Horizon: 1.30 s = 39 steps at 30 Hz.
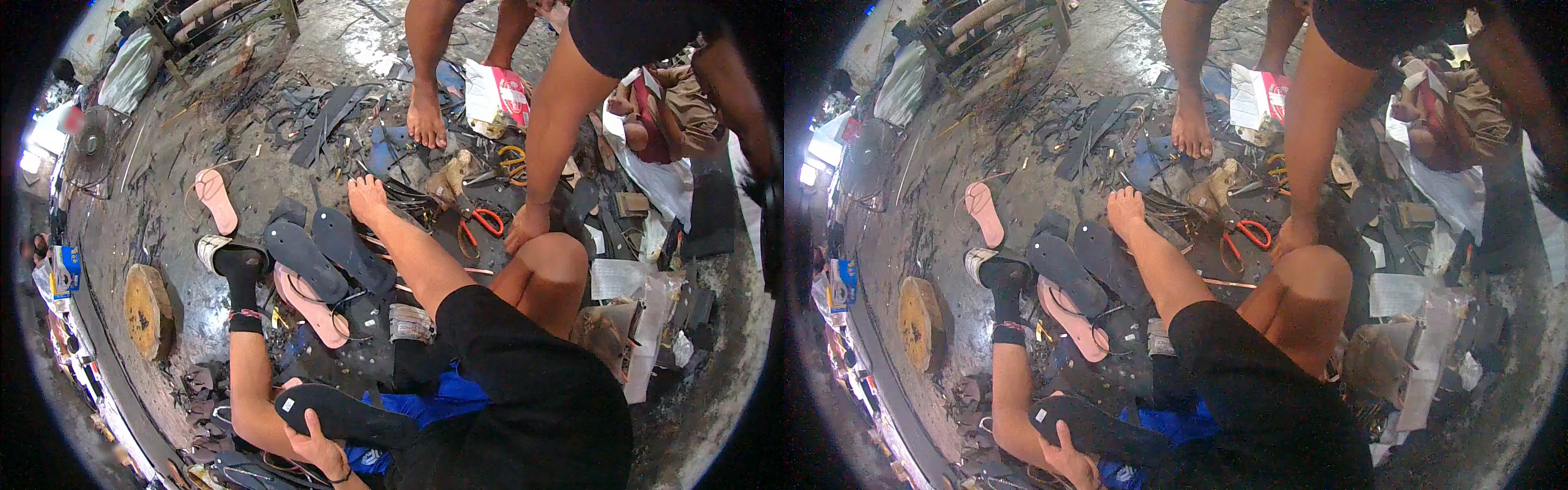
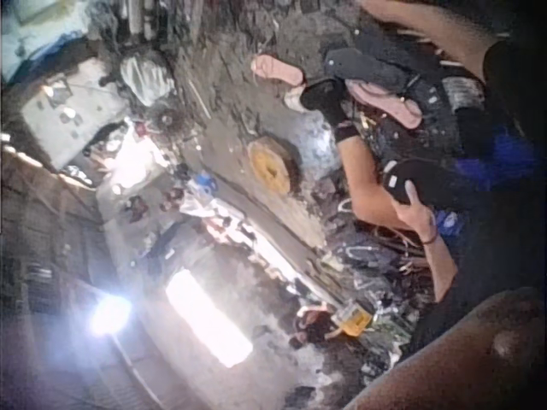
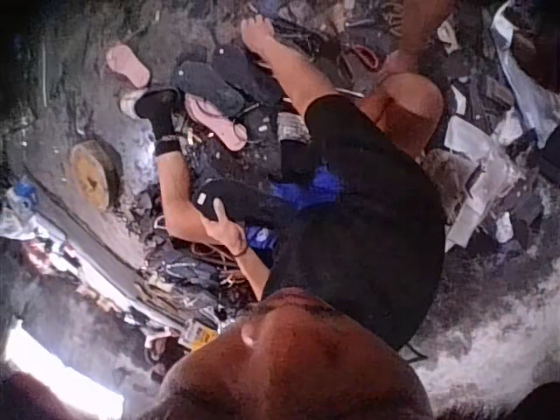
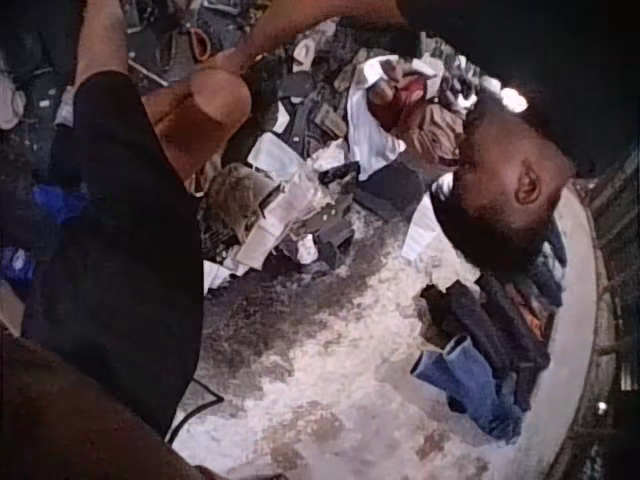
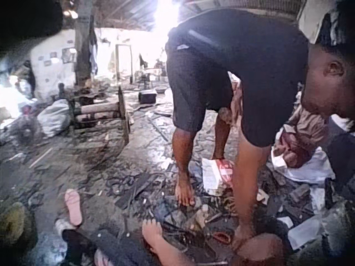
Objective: The person sits on the floor in a cluttered workshop and repairs flip-flops by hand. They attach straps to the soles, adjust the fit, and use a hammer to secure components on a wooden block.
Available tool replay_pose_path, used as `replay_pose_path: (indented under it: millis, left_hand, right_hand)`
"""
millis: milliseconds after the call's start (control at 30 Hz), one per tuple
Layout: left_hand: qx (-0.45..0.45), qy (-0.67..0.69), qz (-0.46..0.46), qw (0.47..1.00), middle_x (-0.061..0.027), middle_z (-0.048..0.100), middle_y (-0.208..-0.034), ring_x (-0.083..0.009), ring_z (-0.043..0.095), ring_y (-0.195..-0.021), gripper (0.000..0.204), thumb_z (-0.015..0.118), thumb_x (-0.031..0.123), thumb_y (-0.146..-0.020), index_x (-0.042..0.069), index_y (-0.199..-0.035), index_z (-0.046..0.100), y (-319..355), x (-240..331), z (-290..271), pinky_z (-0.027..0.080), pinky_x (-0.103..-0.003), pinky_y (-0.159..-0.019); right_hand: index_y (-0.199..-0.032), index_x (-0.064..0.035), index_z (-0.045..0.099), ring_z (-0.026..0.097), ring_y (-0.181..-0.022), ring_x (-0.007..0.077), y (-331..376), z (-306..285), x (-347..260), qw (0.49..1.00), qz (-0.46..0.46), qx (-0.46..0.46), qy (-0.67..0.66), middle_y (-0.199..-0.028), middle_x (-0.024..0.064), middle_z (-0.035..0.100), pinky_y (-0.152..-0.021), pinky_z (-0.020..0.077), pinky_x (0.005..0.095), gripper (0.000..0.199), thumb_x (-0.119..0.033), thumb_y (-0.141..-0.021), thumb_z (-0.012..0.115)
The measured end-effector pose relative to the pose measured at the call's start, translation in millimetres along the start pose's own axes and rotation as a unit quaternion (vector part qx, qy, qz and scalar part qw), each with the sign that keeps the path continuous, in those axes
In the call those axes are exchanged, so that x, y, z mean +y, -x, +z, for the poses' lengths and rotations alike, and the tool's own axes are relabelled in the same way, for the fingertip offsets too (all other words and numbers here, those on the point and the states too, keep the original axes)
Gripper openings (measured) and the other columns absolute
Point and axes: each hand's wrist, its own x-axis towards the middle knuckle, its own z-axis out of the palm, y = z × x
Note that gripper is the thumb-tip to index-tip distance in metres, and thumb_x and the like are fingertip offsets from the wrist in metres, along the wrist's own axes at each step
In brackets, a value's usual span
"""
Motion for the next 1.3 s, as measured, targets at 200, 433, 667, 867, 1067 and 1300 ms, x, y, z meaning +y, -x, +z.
replay_pose_path:
  millis: [200, 433, 667, 867, 1067, 1300]
  left_hand:
    - [-0.006, -0.014, 0.014, 1.000, -0.0159, 0.061, -0.126, -0.0259, 0.061, -0.111, 0.043, 0.059, 0.005, -0.097, -0.005, -0.137, 0.049, -7, -14, -1, 0.050, -0.037, -0.098]
    - [0.003, -0.145, 0.114, 0.983, -0.0099, 0.066, -0.112, -0.0172, 0.062, -0.102, 0.039, 0.071, 0.008, -0.091, -0.005, -0.125, 0.057, -38, 37, 32, 0.050, -0.032, -0.092]
    - [-0.042, -0.069, 0.130, 0.988, -0.0058, 0.067, -0.109, -0.0118, 0.062, -0.098, 0.033, 0.071, 0.002, -0.090, -0.002, -0.120, 0.060, -12, 43, 30, 0.051, -0.026, -0.085]
    - [-0.062, -0.098, 0.174, 0.978, -0.0003, 0.064, -0.097, -0.0083, 0.062, -0.086, 0.031, 0.072, 0.001, -0.089, -0.001, -0.117, 0.062, 9, 40, 24, 0.050, -0.021, -0.074]
    - [-0.062, -0.068, 0.113, 0.989, 0.0014, 0.060, -0.098, -0.0073, 0.060, -0.088, 0.029, 0.070, -0.003, -0.088, 0.000, -0.116, 0.061, 24, 30, 23, 0.050, -0.022, -0.073]
    - [-0.098, -0.067, 0.117, 0.986, -0.0021, 0.061, -0.105, -0.0082, 0.060, -0.091, 0.027, 0.068, -0.005, -0.089, -0.001, -0.115, 0.061, 24, 16, 19, 0.051, -0.022, -0.073]
  right_hand:
    - [-0.124, -0.0063, 0.064, 0.070, -0.087, 0.0255, 26, -30, -12, 0.920, -0.025, 0.163, -0.356, -0.097, 0.0133, 0.070, -0.079, 0.0549, 0.0393, 0.034, -0.008, -0.090, 0.065]
    - [-0.131, -0.0050, 0.062, 0.066, -0.080, 0.0081, 180, -162, -78, 0.716, -0.070, -0.080, -0.690, -0.093, 0.0039, 0.068, -0.069, 0.0523, 0.0217, 0.033, -0.005, -0.097, 0.061]
    - [-0.103, 0.0003, 0.072, 0.071, -0.080, 0.0165, 299, -203, -118, 0.817, -0.176, -0.147, -0.529, -0.094, 0.0134, 0.074, -0.074, 0.0553, 0.0288, 0.023, -0.015, -0.087, 0.078]
    - [-0.094, 0.0016, 0.071, 0.072, -0.075, 0.0247, 315, -207, -111, 0.837, -0.237, -0.091, -0.485, -0.086, 0.0144, 0.073, -0.067, 0.0559, 0.0325, 0.018, -0.013, -0.085, 0.078]
    - [-0.089, -0.0008, 0.069, 0.070, -0.075, 0.0298, 330, -197, -109, 0.845, -0.242, -0.052, -0.474, -0.084, 0.0144, 0.070, -0.065, 0.0553, 0.0378, 0.018, -0.016, -0.085, 0.077]
    - [-0.095, 0.0006, 0.069, 0.068, -0.077, 0.0335, 347, -185, -99, 0.842, -0.271, -0.023, -0.466, -0.086, 0.0142, 0.070, -0.070, 0.0553, 0.0409, 0.015, -0.012, -0.088, 0.073]
